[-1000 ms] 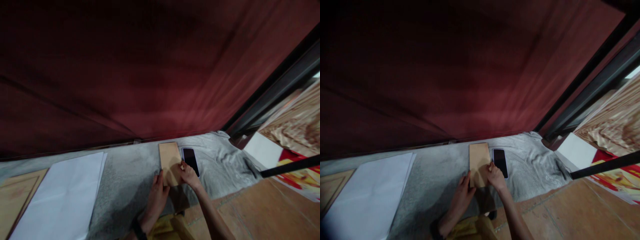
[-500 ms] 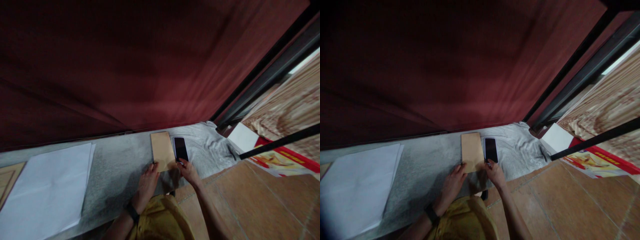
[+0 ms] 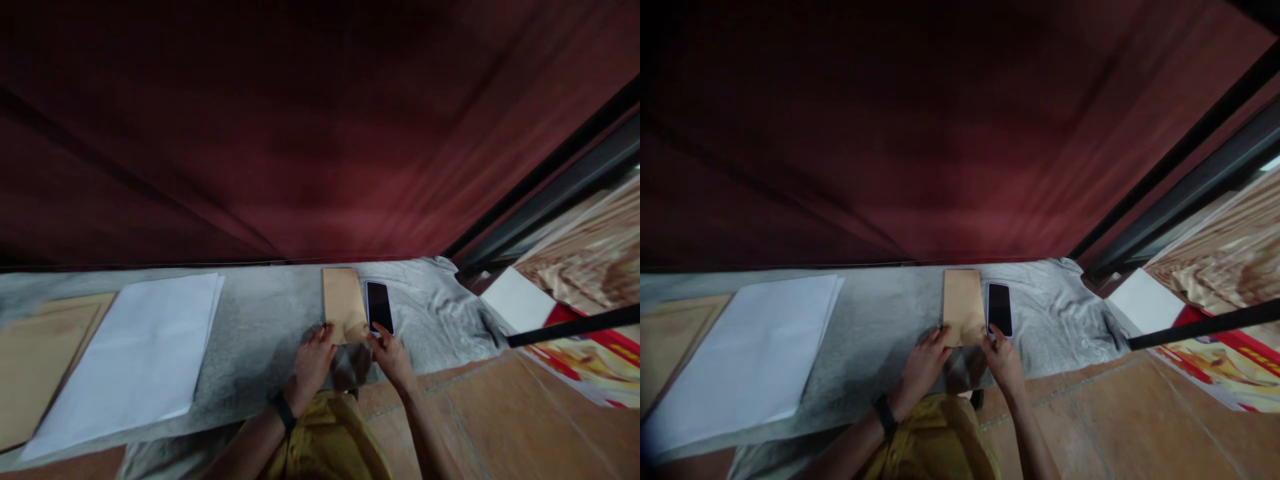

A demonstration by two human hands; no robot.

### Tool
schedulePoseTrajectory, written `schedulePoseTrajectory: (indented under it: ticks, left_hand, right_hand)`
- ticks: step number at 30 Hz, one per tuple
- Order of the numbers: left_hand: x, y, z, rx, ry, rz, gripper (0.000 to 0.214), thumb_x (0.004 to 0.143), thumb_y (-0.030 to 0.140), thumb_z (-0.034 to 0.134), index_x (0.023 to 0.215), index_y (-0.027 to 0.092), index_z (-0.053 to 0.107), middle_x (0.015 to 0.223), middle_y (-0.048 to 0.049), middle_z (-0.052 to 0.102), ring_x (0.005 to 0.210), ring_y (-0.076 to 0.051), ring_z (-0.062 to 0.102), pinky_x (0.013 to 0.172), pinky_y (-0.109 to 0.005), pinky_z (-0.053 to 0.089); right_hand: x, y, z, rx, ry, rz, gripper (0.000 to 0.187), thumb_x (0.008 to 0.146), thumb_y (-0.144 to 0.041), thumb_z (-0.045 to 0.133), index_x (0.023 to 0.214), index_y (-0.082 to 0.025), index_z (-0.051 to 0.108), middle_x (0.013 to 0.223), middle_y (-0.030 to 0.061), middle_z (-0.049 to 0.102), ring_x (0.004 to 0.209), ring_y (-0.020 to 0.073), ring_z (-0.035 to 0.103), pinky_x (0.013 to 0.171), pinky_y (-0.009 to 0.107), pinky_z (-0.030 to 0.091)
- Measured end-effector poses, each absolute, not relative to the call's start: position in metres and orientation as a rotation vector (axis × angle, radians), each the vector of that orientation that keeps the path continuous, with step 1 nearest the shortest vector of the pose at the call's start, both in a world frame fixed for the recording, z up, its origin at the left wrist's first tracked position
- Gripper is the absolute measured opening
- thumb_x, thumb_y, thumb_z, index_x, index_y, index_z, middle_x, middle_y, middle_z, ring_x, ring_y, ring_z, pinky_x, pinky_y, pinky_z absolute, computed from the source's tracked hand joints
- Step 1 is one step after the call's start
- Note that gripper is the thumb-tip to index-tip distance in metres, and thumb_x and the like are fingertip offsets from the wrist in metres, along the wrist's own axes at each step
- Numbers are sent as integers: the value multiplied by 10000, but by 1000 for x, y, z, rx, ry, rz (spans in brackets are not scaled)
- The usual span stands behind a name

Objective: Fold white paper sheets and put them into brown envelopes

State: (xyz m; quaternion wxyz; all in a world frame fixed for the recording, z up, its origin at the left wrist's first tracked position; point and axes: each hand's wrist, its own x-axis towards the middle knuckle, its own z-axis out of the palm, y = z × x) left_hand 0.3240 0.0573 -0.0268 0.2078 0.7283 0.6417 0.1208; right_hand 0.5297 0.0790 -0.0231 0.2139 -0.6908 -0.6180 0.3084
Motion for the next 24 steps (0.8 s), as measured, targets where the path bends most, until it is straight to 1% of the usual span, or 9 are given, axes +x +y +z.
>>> schedulePoseTrajectory:
  ticks: [3, 5, 7, 9, 12, 15, 18, 20, 24]
  left_hand:
    - [314, 45, -25, 1990, 1798, 445, 465, 953, 179, 526, 1416, 210, 539, 1346, -110, 654, 1162, -216, 661, 982, -342, 544]
    - [298, 32, -28, 1986, 1836, 552, 425, 969, 214, 498, 1388, 213, 572, 1335, -107, 662, 1160, -222, 664, 1009, -370, 544]
    - [273, 16, -35, 1985, 1906, 659, 405, 986, 236, 457, 1368, 224, 591, 1322, -97, 669, 1175, -220, 656, 1040, -385, 536]
    - [244, -1, -44, 1957, 2017, 725, 402, 1000, 244, 415, 1358, 239, 599, 1310, -83, 673, 1192, -207, 646, 1049, -376, 533]
    - [200, -24, -54, 1892, 2241, 722, 396, 1003, 272, 405, 1338, 229, 610, 1360, -91, 649, 1259, -226, 610, 1077, -402, 511]
    - [164, -43, -58, 1797, 2518, 672, 476, 1007, 344, 418, 1444, 182, 516, 1518, -155, 518, 1413, -289, 475, 1139, -477, 431]
    - [141, -57, -60, 1640, 2808, 575, 651, 997, 444, 439, 1508, 44, 404, 1597, -269, 362, 1517, -385, 287, 1181, -581, 323]
    - [132, -64, -61, 1576, 2874, 454, 690, 988, 476, 456, 1479, -9, 430, 1562, -312, 392, 1495, -408, 326, 1172, -580, 329]
    - [131, -67, -58, 1559, 2800, 192, 558, 1003, 408, 461, 1395, 23, 554, 1468, -301, 521, 1390, -392, 495, 1102, -529, 432]
  right_hand:
    - [515, 75, -27, -1756, -1740, 842, 635, 949, -526, 412, 1365, -83, 597, 659, 36, 679, 647, 230, 686, 661, 318, 531]
    - [492, 69, -31, -1613, -1763, 899, 568, 958, -479, 422, 1350, -114, 610, 763, 65, 723, 694, 229, 703, 686, 326, 555]
    - [461, 60, -35, -1450, -1812, 965, 474, 966, -426, 444, 1309, -166, 644, 971, 104, 758, 843, 235, 728, 767, 337, 581]
    - [427, 47, -40, -1296, -1889, 984, 396, 980, -379, 442, 1258, -221, 677, 1166, 109, 733, 1023, 238, 714, 886, 361, 583]
    - [381, 30, -50, -1124, -2072, 910, 384, 1003, -302, 419, 1294, -252, 664, 1271, 86, 700, 1197, 225, 652, 1058, 398, 523]
    - [350, 21, -61, -1051, -2225, 776, 409, 1006, -244, 419, 1358, -225, 626, 1403, 93, 625, 1311, 225, 578, 1114, 408, 489]
    - [336, 20, -73, -1054, -2328, 636, 425, 1003, -218, 430, 1395, -203, 594, 1484, 103, 558, 1379, 243, 515, 1132, 435, 469]
    - [333, 20, -78, -1056, -2366, 568, 430, 1003, -213, 431, 1406, -206, 579, 1500, 99, 542, 1398, 247, 491, 1141, 449, 454]
    - [333, 20, -80, -1035, -2436, 517, 460, 995, -209, 437, 1444, -229, 532, 1510, 86, 534, 1400, 253, 485, 1155, 473, 424]
